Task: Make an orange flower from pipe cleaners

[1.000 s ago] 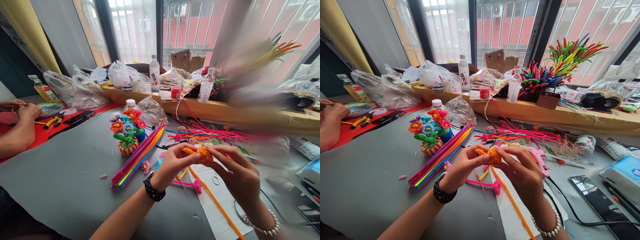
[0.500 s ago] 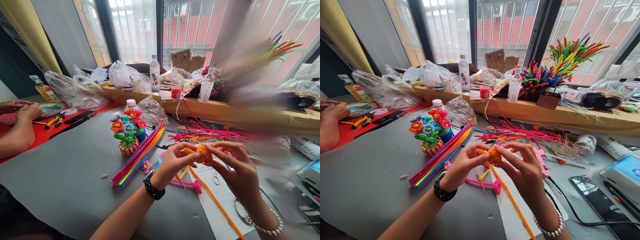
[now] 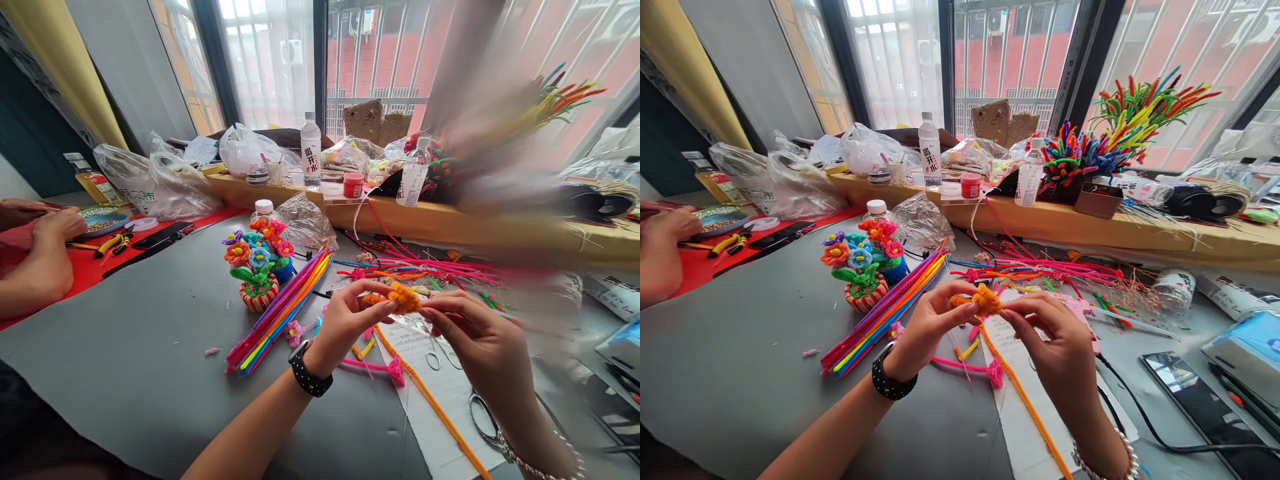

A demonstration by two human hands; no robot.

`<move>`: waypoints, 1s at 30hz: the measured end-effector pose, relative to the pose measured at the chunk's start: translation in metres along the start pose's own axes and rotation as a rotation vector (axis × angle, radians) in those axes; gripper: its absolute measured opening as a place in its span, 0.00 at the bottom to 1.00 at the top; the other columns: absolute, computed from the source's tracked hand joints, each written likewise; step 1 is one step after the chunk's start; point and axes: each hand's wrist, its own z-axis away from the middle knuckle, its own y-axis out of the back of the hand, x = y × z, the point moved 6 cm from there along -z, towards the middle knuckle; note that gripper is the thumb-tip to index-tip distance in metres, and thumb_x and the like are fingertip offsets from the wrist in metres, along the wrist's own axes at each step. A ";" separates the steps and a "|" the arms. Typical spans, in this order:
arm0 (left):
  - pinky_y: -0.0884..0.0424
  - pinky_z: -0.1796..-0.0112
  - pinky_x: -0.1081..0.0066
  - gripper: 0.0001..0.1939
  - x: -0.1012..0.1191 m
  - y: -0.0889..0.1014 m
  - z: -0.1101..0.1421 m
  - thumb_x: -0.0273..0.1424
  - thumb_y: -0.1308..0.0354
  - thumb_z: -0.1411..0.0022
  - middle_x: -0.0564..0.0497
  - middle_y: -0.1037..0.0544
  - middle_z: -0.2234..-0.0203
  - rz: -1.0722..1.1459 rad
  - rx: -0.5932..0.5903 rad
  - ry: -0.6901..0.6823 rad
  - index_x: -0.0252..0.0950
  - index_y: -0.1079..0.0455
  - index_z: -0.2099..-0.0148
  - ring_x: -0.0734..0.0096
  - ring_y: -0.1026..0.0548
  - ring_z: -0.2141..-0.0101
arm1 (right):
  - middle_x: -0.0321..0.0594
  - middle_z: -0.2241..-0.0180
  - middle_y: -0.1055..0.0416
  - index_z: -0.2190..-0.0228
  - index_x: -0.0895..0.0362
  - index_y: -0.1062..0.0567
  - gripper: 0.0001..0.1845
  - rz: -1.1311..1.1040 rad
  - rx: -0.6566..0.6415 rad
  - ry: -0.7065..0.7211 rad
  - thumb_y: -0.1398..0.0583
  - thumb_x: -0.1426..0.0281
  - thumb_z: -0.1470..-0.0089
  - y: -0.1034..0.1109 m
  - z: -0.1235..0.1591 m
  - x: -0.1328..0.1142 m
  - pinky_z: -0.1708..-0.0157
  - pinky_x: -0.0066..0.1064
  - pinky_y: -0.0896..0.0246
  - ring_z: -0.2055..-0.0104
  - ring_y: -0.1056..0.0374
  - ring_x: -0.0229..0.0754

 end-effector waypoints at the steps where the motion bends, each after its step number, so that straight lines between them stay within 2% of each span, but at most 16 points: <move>1: 0.29 0.71 0.76 0.11 0.000 0.000 0.000 0.31 0.38 0.54 0.48 0.25 0.68 -0.004 0.002 -0.001 0.32 0.31 0.66 0.72 0.27 0.70 | 0.37 0.74 0.31 0.73 0.56 0.26 0.04 0.013 0.006 0.004 0.41 0.69 0.52 0.000 0.000 0.000 0.81 0.24 0.36 0.77 0.36 0.34; 13: 0.30 0.72 0.75 0.12 0.001 0.001 0.001 0.32 0.37 0.55 0.49 0.25 0.72 -0.022 0.057 0.025 0.32 0.31 0.67 0.73 0.27 0.73 | 0.38 0.71 0.29 0.71 0.55 0.25 0.05 0.044 0.008 -0.036 0.41 0.70 0.52 -0.002 0.004 0.000 0.79 0.25 0.34 0.75 0.33 0.35; 23: 0.30 0.72 0.75 0.12 0.000 0.001 0.000 0.32 0.38 0.54 0.48 0.25 0.70 -0.051 0.050 0.020 0.32 0.31 0.66 0.73 0.26 0.72 | 0.38 0.72 0.29 0.72 0.56 0.26 0.04 0.066 0.066 -0.034 0.41 0.69 0.52 -0.002 0.005 -0.001 0.77 0.26 0.32 0.74 0.32 0.36; 30: 0.29 0.70 0.74 0.11 0.001 0.000 -0.001 0.31 0.39 0.53 0.49 0.26 0.69 -0.067 0.029 -0.002 0.31 0.31 0.66 0.73 0.26 0.71 | 0.36 0.72 0.30 0.71 0.55 0.26 0.04 0.051 0.063 -0.034 0.41 0.71 0.52 -0.002 0.008 0.000 0.77 0.22 0.34 0.75 0.34 0.32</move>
